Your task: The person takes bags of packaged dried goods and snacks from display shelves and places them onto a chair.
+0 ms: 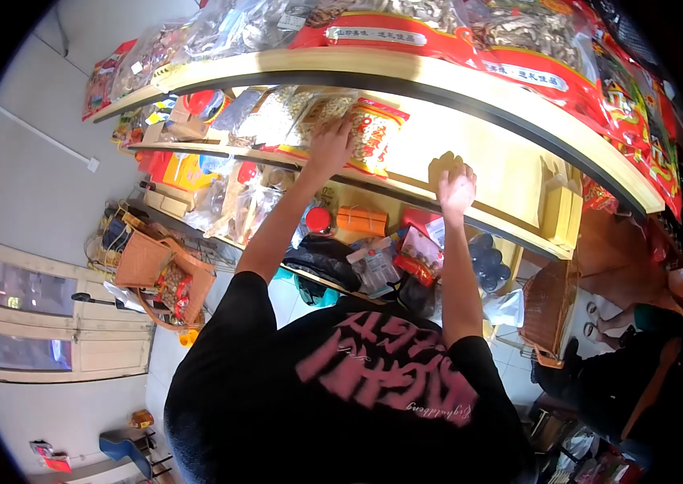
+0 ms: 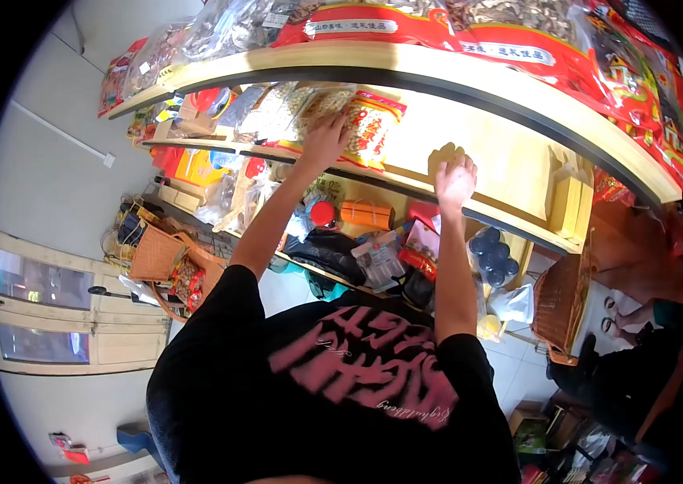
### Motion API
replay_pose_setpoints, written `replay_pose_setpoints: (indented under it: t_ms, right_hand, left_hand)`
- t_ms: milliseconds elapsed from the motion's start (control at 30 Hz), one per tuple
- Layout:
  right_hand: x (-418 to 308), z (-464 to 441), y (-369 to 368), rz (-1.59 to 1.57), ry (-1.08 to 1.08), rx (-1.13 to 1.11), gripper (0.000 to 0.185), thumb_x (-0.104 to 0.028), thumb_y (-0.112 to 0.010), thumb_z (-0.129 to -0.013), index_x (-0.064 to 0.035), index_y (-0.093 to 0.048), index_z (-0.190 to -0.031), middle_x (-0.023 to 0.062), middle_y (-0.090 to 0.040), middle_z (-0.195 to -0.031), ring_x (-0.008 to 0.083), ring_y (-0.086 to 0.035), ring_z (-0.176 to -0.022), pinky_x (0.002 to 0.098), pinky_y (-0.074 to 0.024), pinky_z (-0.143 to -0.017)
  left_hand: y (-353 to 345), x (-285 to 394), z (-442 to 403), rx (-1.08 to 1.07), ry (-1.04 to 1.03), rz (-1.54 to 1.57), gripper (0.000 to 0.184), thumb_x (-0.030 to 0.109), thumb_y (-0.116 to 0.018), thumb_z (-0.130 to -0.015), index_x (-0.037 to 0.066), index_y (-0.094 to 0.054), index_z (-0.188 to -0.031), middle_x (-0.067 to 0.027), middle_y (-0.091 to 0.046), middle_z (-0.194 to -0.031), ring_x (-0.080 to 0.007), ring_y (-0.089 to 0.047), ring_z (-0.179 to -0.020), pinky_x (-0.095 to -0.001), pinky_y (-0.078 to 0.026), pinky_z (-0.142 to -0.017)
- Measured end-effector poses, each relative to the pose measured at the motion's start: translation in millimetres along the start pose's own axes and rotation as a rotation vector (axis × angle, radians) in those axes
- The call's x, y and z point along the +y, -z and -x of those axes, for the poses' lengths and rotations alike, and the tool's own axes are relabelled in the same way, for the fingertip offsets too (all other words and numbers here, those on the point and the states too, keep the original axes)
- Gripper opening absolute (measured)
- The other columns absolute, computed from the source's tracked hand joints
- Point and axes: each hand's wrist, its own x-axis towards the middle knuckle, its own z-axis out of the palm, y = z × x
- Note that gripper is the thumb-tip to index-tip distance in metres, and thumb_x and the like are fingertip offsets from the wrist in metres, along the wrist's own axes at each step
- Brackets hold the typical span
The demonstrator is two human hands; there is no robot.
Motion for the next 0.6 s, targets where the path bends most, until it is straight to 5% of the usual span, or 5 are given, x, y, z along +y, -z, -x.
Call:
replay_pose_setpoints:
  t_ms: [100,233,300,433,600]
  right_hand:
    - [-2,3,6,-0.120,-0.031,0.085,0.035,-0.020,-0.059,-0.079,0.0024,-0.060,-0.106,0.0201,-0.061,-0.104,0.0339,-0.058,-0.097,0.0412,-0.0453,-0.088]
    - [-15,17,6,-0.806,-0.493,0.046,0.025,-0.013,-0.058,-0.084,0.0032,-0.061,-0.102,0.0170,-0.065,-0.096,0.0257,-0.063,-0.087,0.0338,-0.0486,-0.081]
    - [-23,31,-24,-1.018,-0.353,0.014,0.025,-0.015,-0.057,-0.087,0.0022,-0.060,-0.104,0.0131,-0.065,-0.096,0.0209,-0.062,-0.084,0.0305,-0.0486,-0.077]
    - [-66,40,-29,-1.338,-0.617,-0.498,0.045,-0.022,-0.055,-0.090,-0.0010,-0.042,-0.128,0.0107,-0.062,-0.109,0.0177,-0.059,-0.095,0.0285,-0.0471,-0.081]
    - [-90,52,-27,-1.374,-0.660,-0.510,0.063,-0.022,-0.063,-0.086,0.0025,-0.032,-0.134,0.0140,-0.058,-0.118,0.0188,-0.056,-0.109,0.0281,-0.0464,-0.084]
  left_hand:
    - [-20,16,1,0.108,-0.021,-0.205,0.037,0.016,-0.051,-0.086,-0.001,-0.052,-0.119,-0.0145,-0.055,-0.124,-0.0282,-0.056,-0.110,-0.0491,-0.033,-0.101]
    - [-23,24,1,-0.039,0.028,-0.189,0.042,0.015,-0.049,-0.086,-0.007,-0.047,-0.122,-0.0195,-0.051,-0.130,-0.0294,-0.054,-0.114,-0.0504,-0.031,-0.104]
    - [-24,26,1,0.023,-0.038,-0.200,0.044,0.014,-0.049,-0.086,-0.009,-0.046,-0.123,-0.0211,-0.050,-0.130,-0.0315,-0.054,-0.114,-0.0514,-0.033,-0.102]
    - [-29,46,12,0.098,-0.024,0.037,0.046,0.015,-0.050,-0.087,-0.007,-0.046,-0.127,-0.0213,-0.048,-0.132,-0.0345,-0.052,-0.115,-0.0512,-0.034,-0.101]
    - [-10,90,41,0.031,-0.029,0.014,0.050,0.017,-0.054,-0.086,-0.003,-0.044,-0.130,-0.0230,-0.048,-0.131,-0.0380,-0.049,-0.118,-0.0437,-0.038,-0.098]
